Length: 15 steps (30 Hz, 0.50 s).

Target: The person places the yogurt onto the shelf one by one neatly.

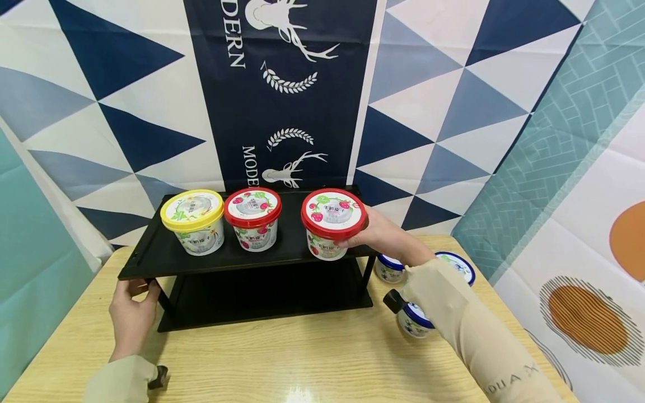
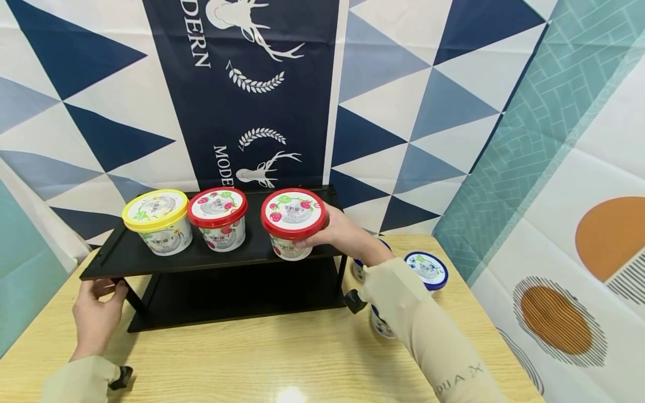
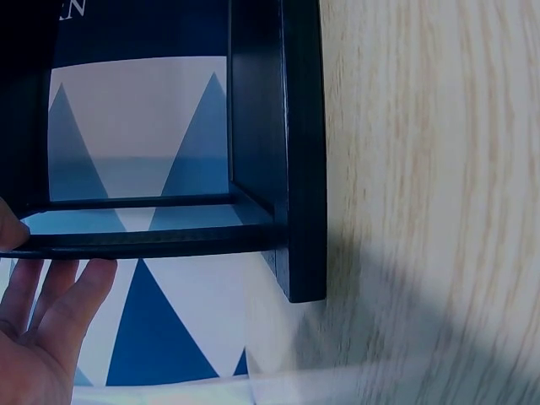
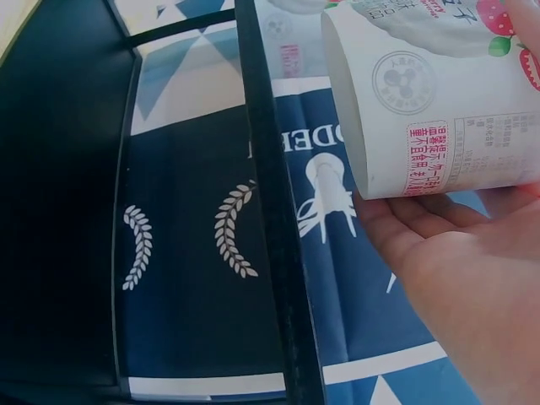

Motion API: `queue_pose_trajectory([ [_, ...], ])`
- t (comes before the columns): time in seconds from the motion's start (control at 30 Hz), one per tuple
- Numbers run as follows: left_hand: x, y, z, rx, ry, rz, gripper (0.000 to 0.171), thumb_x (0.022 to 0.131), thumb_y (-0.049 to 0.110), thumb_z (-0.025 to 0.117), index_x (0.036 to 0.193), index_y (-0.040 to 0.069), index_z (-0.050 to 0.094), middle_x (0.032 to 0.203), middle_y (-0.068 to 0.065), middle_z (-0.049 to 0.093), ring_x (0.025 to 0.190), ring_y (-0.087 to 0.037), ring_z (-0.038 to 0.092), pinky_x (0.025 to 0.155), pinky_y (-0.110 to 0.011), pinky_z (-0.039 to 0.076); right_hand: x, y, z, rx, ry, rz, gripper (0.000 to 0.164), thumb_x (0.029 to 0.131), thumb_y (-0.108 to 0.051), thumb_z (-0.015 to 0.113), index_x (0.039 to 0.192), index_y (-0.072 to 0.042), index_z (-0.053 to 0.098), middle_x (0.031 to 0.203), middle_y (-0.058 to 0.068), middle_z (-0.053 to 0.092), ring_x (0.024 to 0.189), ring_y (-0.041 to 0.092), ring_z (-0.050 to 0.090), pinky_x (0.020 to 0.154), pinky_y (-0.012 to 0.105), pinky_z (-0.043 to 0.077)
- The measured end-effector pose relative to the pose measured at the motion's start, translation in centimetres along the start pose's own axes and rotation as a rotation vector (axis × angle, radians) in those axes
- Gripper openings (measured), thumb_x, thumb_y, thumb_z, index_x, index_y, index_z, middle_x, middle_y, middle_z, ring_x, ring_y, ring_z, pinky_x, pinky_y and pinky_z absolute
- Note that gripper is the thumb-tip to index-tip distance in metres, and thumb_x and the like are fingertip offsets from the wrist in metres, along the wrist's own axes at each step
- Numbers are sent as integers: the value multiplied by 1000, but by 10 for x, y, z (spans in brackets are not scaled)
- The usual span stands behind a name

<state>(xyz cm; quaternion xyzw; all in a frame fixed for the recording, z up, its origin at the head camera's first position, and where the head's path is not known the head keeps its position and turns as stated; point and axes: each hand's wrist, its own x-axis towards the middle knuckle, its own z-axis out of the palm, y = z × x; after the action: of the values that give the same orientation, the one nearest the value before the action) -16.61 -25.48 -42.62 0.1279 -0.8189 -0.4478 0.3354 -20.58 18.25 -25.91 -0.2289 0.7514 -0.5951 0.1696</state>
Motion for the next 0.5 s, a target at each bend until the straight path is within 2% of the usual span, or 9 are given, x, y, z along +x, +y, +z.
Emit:
queue_pose_trajectory([
  [0.5,0,-1,0,9,4,18,29,87,5,57,116,7,55,84,30,42,76,19,43,66,-5,36,15,5,-4,46,-15,-50,74,77,0,65,142,-8,30,140,13,41,126,26,40,105,48,39],
])
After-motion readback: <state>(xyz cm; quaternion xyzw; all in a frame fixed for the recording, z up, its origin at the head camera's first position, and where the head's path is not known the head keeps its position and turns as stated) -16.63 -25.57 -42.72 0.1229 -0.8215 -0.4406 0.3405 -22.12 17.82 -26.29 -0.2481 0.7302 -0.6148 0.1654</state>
